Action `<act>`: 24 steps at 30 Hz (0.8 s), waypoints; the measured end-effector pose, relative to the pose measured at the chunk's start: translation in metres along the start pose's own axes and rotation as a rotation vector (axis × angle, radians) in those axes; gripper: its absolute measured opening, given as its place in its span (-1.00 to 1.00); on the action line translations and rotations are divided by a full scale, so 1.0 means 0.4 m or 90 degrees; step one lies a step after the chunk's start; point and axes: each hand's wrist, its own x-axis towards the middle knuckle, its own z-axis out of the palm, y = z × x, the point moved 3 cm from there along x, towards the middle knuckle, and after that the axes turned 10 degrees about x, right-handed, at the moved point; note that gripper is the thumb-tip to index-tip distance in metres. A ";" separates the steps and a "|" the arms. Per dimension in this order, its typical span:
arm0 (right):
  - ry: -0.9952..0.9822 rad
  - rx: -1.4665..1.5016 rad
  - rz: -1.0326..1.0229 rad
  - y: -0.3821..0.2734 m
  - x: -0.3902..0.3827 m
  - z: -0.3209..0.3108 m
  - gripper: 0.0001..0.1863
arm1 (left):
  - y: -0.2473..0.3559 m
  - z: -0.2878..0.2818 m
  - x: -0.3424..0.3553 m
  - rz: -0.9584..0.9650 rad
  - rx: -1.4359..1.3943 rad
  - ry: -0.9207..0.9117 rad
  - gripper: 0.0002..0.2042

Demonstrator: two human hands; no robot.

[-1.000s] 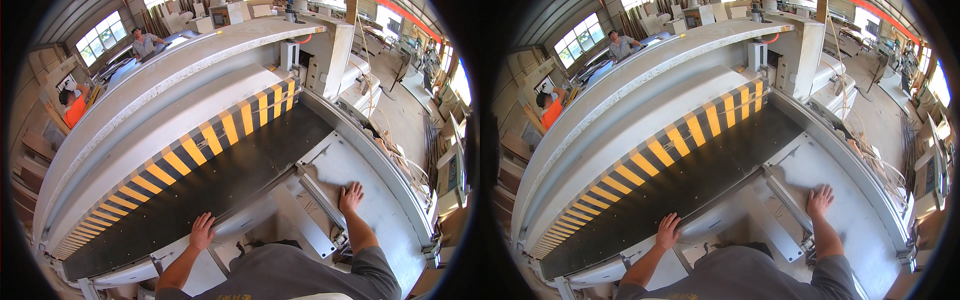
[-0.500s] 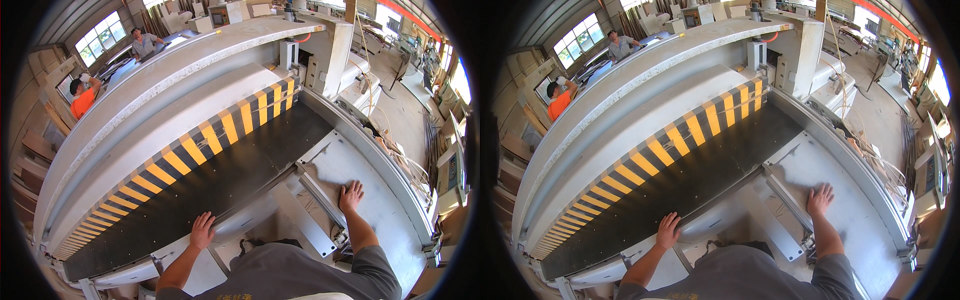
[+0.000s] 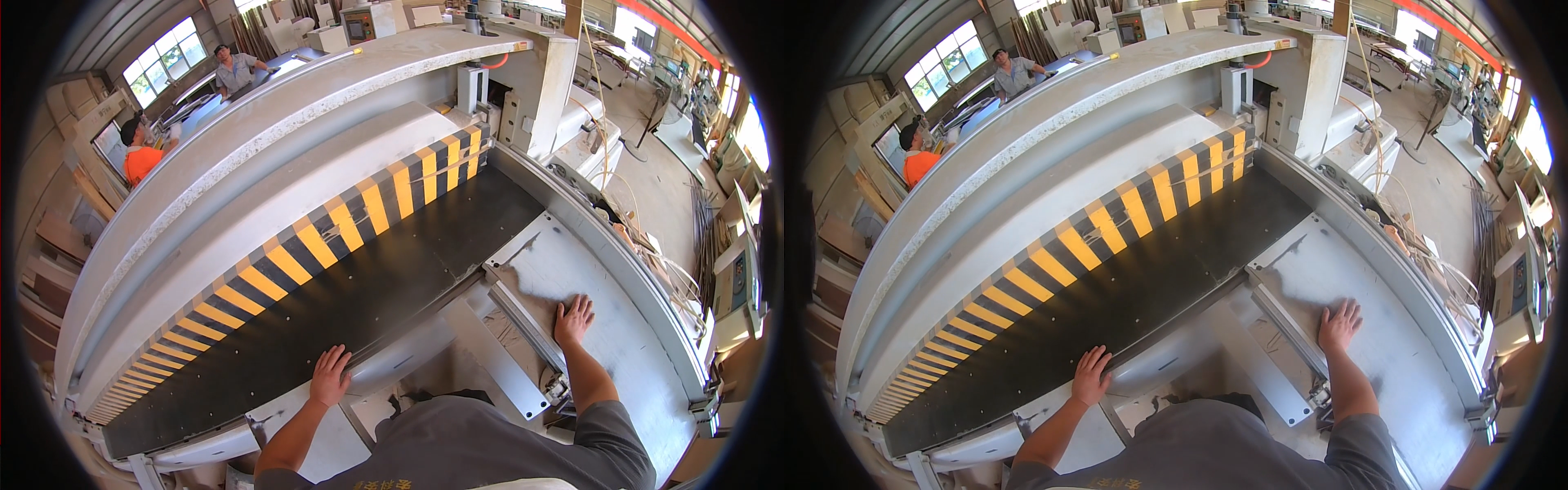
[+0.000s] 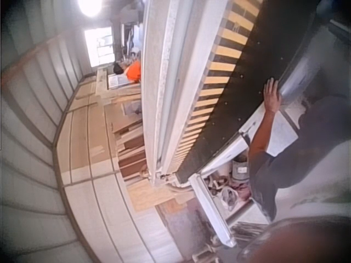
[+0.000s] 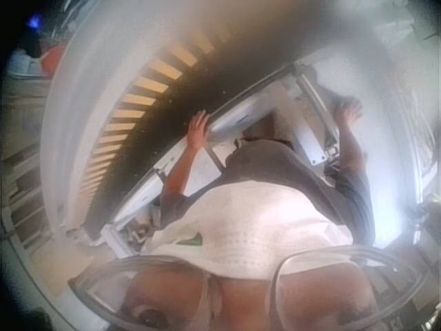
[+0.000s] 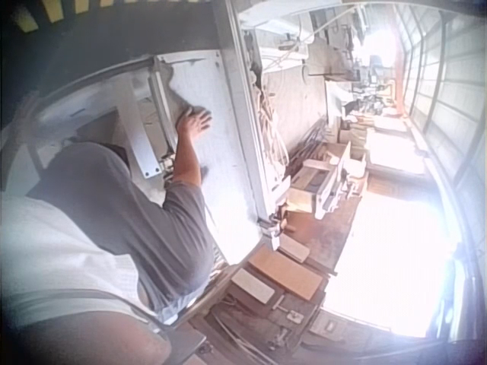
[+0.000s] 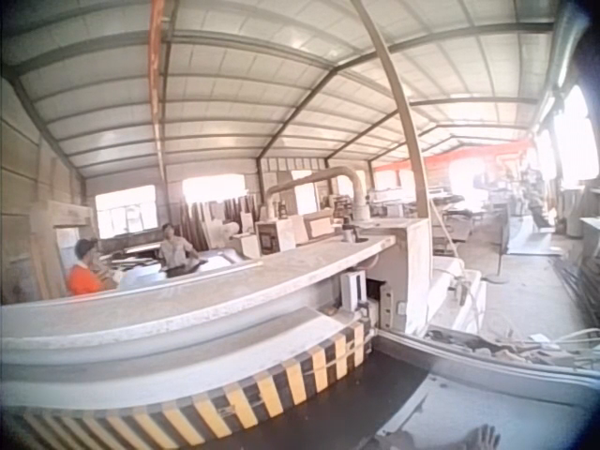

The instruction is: The person positions a large wood panel onto the guide of an industrial saw, monitors the cutting process, and then pulls the cut panel from the machine. They also move a thin wood strip from the top of the machine.

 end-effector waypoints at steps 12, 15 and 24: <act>0.000 0.002 0.003 -0.004 -0.004 -0.006 -0.21 | 0.003 -0.005 0.001 0.003 -0.011 0.001 -0.46; 0.004 -0.001 -0.001 -0.001 -0.002 -0.003 -0.20 | 0.003 -0.004 0.000 0.001 -0.009 -0.002 -0.46; 0.001 0.002 0.000 0.002 0.000 0.001 -0.20 | 0.003 -0.003 -0.001 0.003 -0.004 0.000 -0.48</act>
